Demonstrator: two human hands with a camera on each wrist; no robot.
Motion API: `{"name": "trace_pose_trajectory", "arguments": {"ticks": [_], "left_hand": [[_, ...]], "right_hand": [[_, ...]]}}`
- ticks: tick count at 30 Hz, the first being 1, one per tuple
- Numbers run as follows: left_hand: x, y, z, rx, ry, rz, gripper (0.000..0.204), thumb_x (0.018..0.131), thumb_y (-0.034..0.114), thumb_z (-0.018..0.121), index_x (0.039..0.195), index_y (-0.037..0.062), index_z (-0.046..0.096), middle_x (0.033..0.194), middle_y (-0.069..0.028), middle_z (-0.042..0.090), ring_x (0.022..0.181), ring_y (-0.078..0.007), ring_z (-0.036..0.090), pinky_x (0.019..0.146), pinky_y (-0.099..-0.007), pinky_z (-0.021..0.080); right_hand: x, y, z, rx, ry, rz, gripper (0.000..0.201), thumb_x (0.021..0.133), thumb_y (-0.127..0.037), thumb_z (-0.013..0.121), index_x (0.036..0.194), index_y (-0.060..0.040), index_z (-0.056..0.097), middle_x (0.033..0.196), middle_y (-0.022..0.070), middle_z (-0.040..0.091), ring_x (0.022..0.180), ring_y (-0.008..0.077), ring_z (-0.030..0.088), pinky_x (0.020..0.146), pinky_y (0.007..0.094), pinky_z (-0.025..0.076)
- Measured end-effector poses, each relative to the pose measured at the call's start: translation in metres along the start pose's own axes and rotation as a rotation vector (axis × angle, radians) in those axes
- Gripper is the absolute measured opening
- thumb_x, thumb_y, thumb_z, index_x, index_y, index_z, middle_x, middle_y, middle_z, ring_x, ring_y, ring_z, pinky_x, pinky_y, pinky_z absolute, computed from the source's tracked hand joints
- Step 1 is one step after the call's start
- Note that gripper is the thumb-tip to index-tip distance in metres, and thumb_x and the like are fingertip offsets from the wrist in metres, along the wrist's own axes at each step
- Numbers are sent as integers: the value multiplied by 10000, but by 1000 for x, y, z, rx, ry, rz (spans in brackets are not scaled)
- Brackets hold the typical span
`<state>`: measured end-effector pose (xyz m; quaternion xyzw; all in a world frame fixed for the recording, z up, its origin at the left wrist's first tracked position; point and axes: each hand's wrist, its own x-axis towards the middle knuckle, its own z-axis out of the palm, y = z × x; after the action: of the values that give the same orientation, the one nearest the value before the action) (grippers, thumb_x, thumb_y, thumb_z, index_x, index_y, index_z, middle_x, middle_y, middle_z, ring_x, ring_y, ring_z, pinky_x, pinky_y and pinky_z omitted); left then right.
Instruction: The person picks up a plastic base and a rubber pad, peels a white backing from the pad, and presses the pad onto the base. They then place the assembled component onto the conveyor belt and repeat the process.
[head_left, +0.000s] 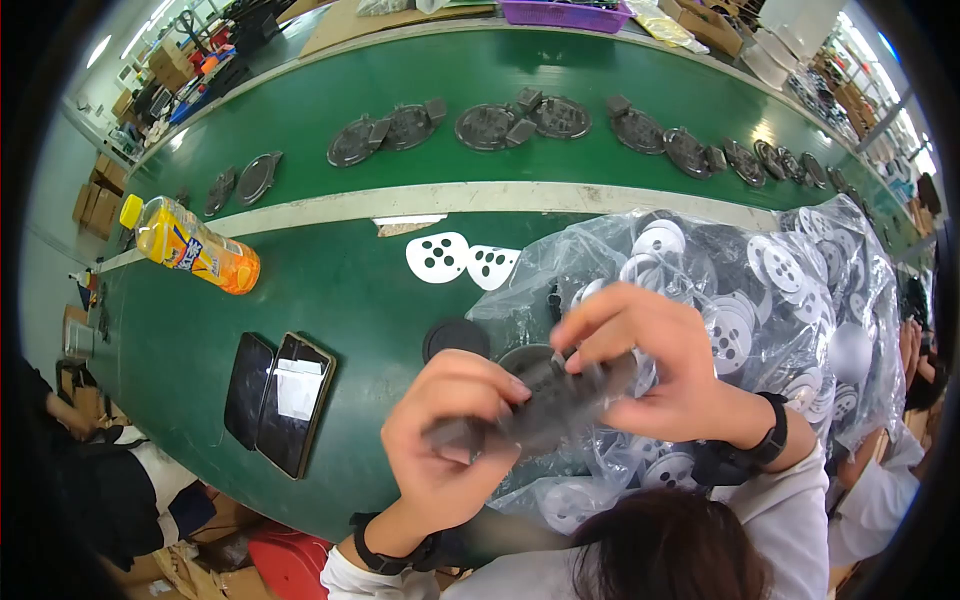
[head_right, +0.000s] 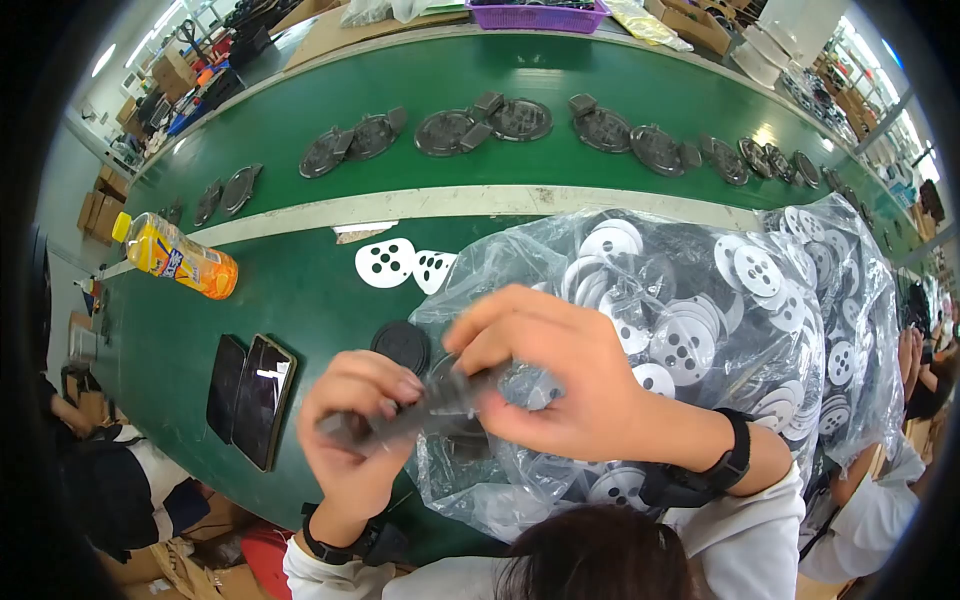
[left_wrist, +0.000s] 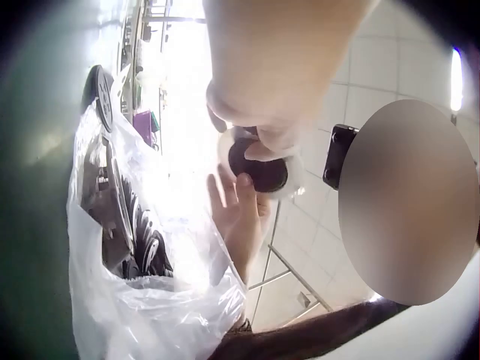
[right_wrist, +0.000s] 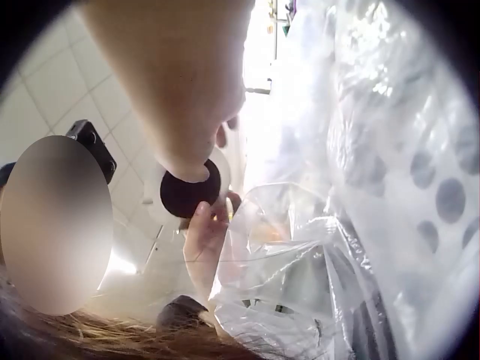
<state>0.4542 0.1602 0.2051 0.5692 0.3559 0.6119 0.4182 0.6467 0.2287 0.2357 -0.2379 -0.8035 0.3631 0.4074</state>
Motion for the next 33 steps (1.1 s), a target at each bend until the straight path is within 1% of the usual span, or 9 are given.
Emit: {"name": "trace_pose_trajectory", "arguments": {"ticks": [1,3,8,14,21,27,30,32,33], "left_hand": [[4,4,-2,-7,-3,4,294,595,-102,650,851,18,572,912,-138,613,890,-245,567,794,-360,454],[10,9,-5,470,-84,375,296,517,-33,680,784,68,605,896,-109,617,913,-266,560,805,-409,454],[3,16,-1,571,48,459,282,542,53,722,792,154,639,1021,-59,585,945,-273,539,811,-443,470],[1,22,-3,630,22,502,237,579,71,721,771,179,633,962,-41,573,945,-252,526,791,-436,478],[-1,20,-7,646,-43,520,193,608,66,693,751,173,618,957,-43,569,936,-253,522,750,-421,494],[2,14,-8,572,-61,643,201,604,23,675,776,90,595,945,-90,583,857,-283,546,678,-409,504],[0,12,-10,439,-126,548,260,610,-6,667,847,53,579,882,-131,600,736,-295,565,616,-417,504],[-1,10,-5,290,-63,335,384,633,-5,695,967,6,506,838,-146,587,709,-231,568,606,-343,488],[-1,9,-3,215,-31,228,452,645,-5,709,1027,-17,469,816,-154,581,696,-198,570,602,-306,481]], "right_hand": [[2,-1,-2,-8,1,1,216,610,9,682,806,-36,604,837,120,603,765,243,593,619,315,462],[6,-1,-6,-362,147,-419,229,537,-63,685,756,-50,619,840,96,613,741,239,590,589,307,450],[3,1,-1,-382,258,-699,185,508,-87,662,685,-90,606,737,33,566,654,196,538,529,272,411],[-6,-5,-4,-494,263,-790,123,565,-89,665,662,-114,595,742,-22,552,715,173,546,531,270,389],[-8,-4,-5,-528,282,-837,126,550,-98,659,662,-121,606,714,-21,528,706,163,548,539,271,385],[-7,-5,-4,-527,277,-855,185,510,-86,660,685,-111,605,703,-3,518,647,165,541,521,277,395],[-5,-3,-3,-448,217,-776,216,523,-106,670,726,-91,596,701,19,521,628,179,540,511,286,407],[-5,0,0,-176,71,-453,212,595,-82,684,772,-46,573,695,57,517,590,196,530,510,287,416],[-5,-1,2,-175,71,-450,212,595,-82,684,772,-46,573,695,57,517,590,196,530,510,287,416]]}}
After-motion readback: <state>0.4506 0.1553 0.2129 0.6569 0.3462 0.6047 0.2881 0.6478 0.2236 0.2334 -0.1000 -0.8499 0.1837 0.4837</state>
